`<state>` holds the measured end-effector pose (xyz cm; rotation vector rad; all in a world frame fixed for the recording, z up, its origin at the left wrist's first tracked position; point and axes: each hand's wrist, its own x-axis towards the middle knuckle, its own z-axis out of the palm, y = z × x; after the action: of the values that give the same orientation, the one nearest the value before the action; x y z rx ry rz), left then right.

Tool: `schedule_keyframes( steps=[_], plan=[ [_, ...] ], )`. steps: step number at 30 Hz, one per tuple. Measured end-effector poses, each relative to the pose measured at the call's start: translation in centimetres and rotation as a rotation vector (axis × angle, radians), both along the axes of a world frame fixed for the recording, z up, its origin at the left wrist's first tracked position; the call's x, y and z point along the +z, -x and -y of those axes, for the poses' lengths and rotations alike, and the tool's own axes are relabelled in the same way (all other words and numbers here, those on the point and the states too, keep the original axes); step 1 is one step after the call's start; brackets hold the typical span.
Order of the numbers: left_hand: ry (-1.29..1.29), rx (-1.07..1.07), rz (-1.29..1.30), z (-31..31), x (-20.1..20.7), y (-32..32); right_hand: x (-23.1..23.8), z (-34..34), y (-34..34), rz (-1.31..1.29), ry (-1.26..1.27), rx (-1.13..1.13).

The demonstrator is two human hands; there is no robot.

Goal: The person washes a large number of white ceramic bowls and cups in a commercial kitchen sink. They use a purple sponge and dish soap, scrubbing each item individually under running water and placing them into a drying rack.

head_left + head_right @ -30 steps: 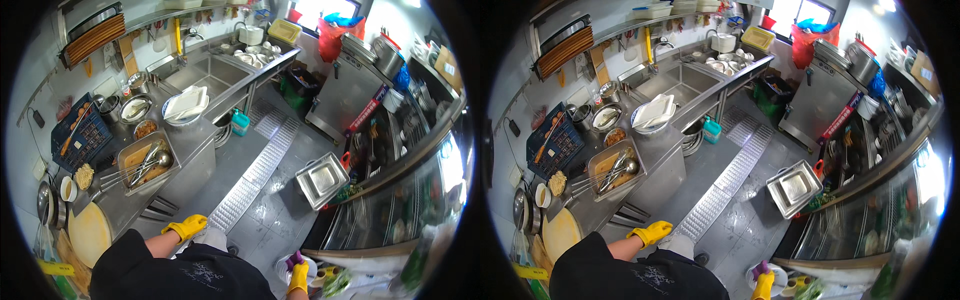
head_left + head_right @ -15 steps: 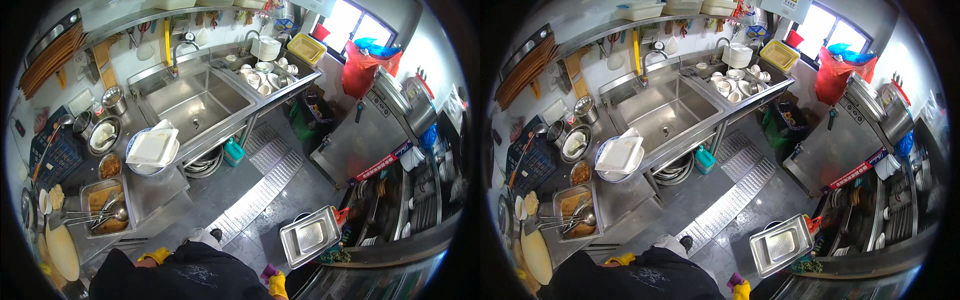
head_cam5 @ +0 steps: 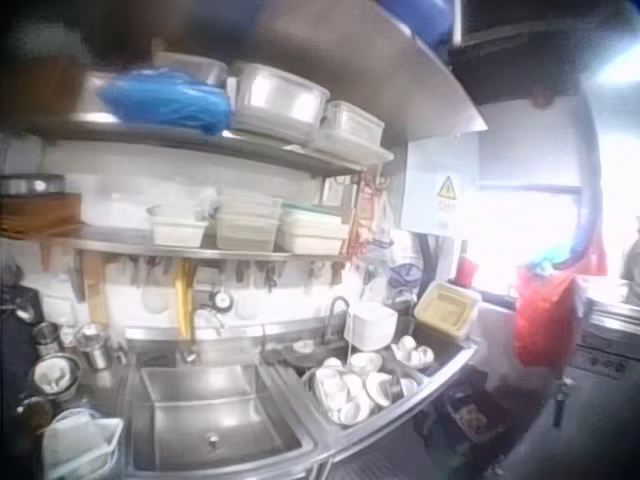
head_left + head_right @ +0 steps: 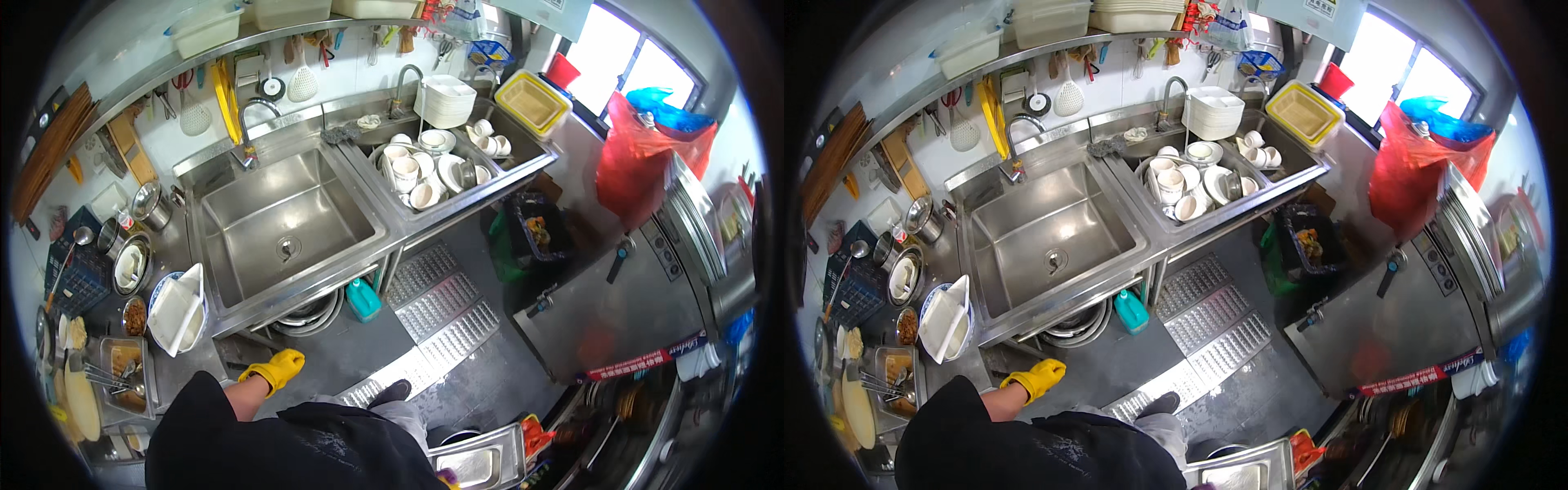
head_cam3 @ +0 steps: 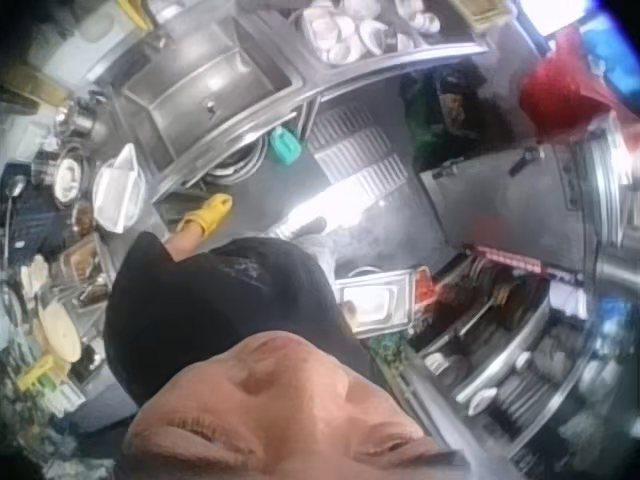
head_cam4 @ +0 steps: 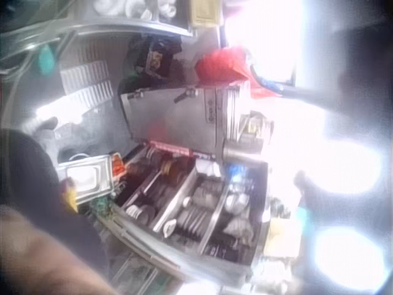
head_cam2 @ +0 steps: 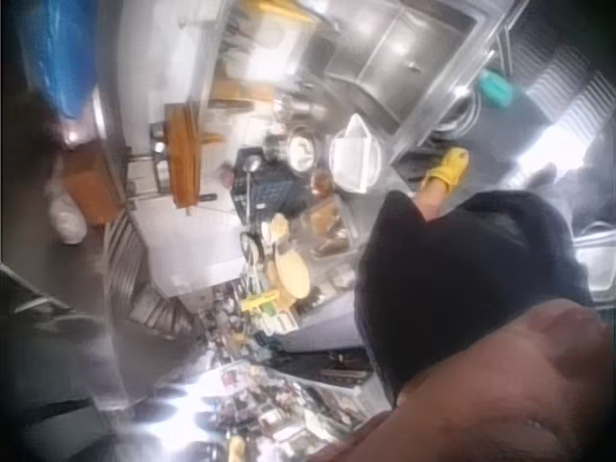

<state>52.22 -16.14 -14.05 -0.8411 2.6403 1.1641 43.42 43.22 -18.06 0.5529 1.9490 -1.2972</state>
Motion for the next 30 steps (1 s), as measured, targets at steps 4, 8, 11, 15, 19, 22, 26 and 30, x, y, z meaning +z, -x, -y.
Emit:
schedule_keyframes(
  steps=[4,8,11,15,19,22,26,30],
  plan=[
    [-0.059,0.129,0.187,-3.5,-0.3,0.6,0.0,0.8,21.3,-0.333,0.166,-0.102],
    [-0.066,0.265,0.132,-7.1,-2.8,-0.5,9.4,14.3,48.3,-0.693,0.117,0.093],
    [0.159,0.168,0.233,-9.9,-6.7,-2.4,15.7,27.6,62.6,-0.793,0.397,0.24],
    [0.205,-0.051,0.65,-13.5,-11.1,-0.5,21.7,44.4,73.4,-0.782,0.756,0.324],
    [0.264,-0.104,0.917,-18.0,-13.9,5.5,20.7,57.0,80.8,-0.87,0.638,0.464],
    [-0.188,0.924,0.525,-21.2,-14.9,9.6,20.8,62.9,83.7,-0.763,0.521,0.412],
    [0.036,1.06,0.134,-18.9,-6.7,20.4,17.9,70.2,88.8,-0.621,0.514,0.299],
    [0.386,1.022,-0.073,-12.4,6.0,31.6,14.5,76.5,93.0,-0.464,0.624,0.518]
  ],
)
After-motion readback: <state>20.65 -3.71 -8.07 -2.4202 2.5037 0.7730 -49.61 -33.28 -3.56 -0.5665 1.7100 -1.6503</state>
